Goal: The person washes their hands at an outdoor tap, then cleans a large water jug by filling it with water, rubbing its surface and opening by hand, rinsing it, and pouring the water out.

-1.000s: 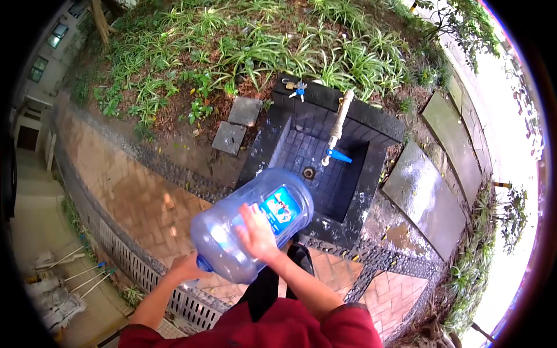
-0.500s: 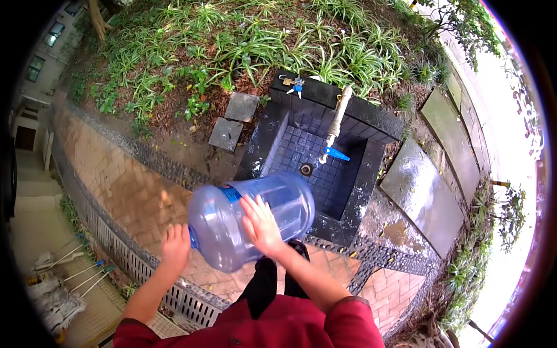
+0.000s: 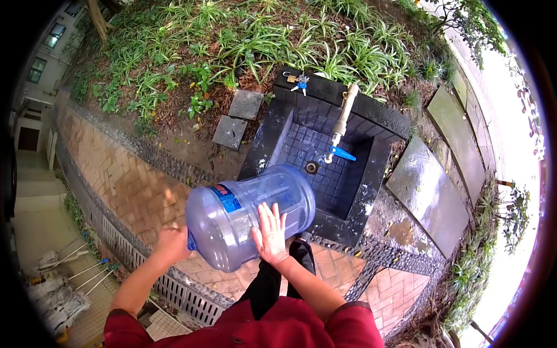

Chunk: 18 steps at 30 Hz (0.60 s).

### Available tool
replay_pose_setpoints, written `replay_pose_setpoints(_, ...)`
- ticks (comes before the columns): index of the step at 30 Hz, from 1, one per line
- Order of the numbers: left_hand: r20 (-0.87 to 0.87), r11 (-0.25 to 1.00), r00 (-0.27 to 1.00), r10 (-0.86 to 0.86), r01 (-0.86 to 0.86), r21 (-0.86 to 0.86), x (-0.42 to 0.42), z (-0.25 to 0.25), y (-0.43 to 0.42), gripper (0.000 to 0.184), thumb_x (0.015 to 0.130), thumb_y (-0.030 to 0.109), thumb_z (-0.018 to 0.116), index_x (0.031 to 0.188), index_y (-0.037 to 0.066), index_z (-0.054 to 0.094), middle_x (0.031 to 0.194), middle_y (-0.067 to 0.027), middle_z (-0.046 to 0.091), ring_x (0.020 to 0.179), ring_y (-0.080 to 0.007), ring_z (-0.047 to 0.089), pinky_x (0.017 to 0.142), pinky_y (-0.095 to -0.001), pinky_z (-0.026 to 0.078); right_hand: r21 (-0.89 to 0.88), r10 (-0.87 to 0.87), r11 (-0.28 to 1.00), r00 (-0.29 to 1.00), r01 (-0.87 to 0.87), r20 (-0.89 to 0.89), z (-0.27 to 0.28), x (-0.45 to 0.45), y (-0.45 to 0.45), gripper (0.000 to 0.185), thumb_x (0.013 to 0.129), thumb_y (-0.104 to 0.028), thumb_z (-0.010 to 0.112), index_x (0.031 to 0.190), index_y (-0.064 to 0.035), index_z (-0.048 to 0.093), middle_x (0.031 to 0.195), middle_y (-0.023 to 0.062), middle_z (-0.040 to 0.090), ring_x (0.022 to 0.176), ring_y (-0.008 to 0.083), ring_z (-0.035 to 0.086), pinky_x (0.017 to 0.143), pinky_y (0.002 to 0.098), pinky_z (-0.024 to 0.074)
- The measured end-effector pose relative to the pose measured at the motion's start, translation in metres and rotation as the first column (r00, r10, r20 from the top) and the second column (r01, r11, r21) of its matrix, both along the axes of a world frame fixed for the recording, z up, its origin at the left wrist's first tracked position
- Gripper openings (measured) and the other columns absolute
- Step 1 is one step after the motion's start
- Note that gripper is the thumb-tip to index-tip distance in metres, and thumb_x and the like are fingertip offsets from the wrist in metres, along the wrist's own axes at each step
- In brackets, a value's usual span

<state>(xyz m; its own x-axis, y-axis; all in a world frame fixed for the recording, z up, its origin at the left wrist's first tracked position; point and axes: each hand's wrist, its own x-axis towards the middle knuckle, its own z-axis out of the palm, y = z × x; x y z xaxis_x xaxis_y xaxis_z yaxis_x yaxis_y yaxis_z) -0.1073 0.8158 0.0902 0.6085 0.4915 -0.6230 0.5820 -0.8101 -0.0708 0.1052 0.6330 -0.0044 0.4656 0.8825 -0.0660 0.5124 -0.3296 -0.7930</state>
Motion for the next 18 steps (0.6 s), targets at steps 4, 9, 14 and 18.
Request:
replay_pose_setpoints(4,0.124,0.979,0.979,-0.163,0.144,0.144,0.003,-0.003,-0.016,0.051,0.057,0.02,0.071,0.098,-0.004,0.054,0.074,-0.0107,0.063,0.073,-0.022,0.061,0.076,-0.0354,0.04,0.019,-0.036,0.999,0.991,0.034,0.129,0.004,0.023,0.051,0.046,0.094,-0.025,0.041,0.134,-0.0028,0.039,0.137,0.0179,0.039,0.131,0.0402,0.029,0.107,0.0541,0.0193)
replay_pose_setpoints(9,0.134,0.825,0.948,-0.287,0.174,0.538,0.03,-0.01,-0.016,0.031,0.073,0.014,0.055,0.101,0.003,0.056,0.077,-0.0053,0.058,0.079,-0.0186,0.054,0.077,-0.0325,0.038,-0.052,0.091,0.993,0.98,-0.102,-0.177,0.005,0.069,0.105,0.041,0.091,-0.026,0.045,0.122,-0.0001,0.051,0.131,0.0164,0.048,0.126,0.0355,0.039,0.104,0.0451,0.0304)
replay_pose_setpoints(14,0.064,0.777,0.932,-0.358,0.259,0.574,0.031,-0.012,-0.01,0.036,0.077,0.016,0.051,0.111,0.003,0.054,0.085,-0.0036,0.054,0.084,-0.0165,0.05,0.079,-0.0325,0.037,0.272,0.043,0.962,0.999,-0.032,-0.032,0.053,-0.002,0.061,0.057,0.091,-0.033,0.05,0.135,-0.0011,0.035,0.136,0.0261,0.035,0.13,0.041,0.03,0.106,0.0519,0.0228)
replay_pose_setpoints(18,0.119,0.764,0.901,-0.418,0.277,0.583,0.034,-0.005,-0.013,0.039,0.074,0.016,0.053,0.111,0.003,0.055,0.082,-0.004,0.052,0.082,-0.0175,0.05,0.079,-0.0334,0.038,0.17,0.278,0.941,0.955,-0.293,0.107,0.065,0.024,0.061,0.057,0.089,-0.039,0.05,0.139,-0.0143,0.035,0.14,0.0242,0.031,0.132,0.0415,0.027,0.107,0.0546,0.0193)
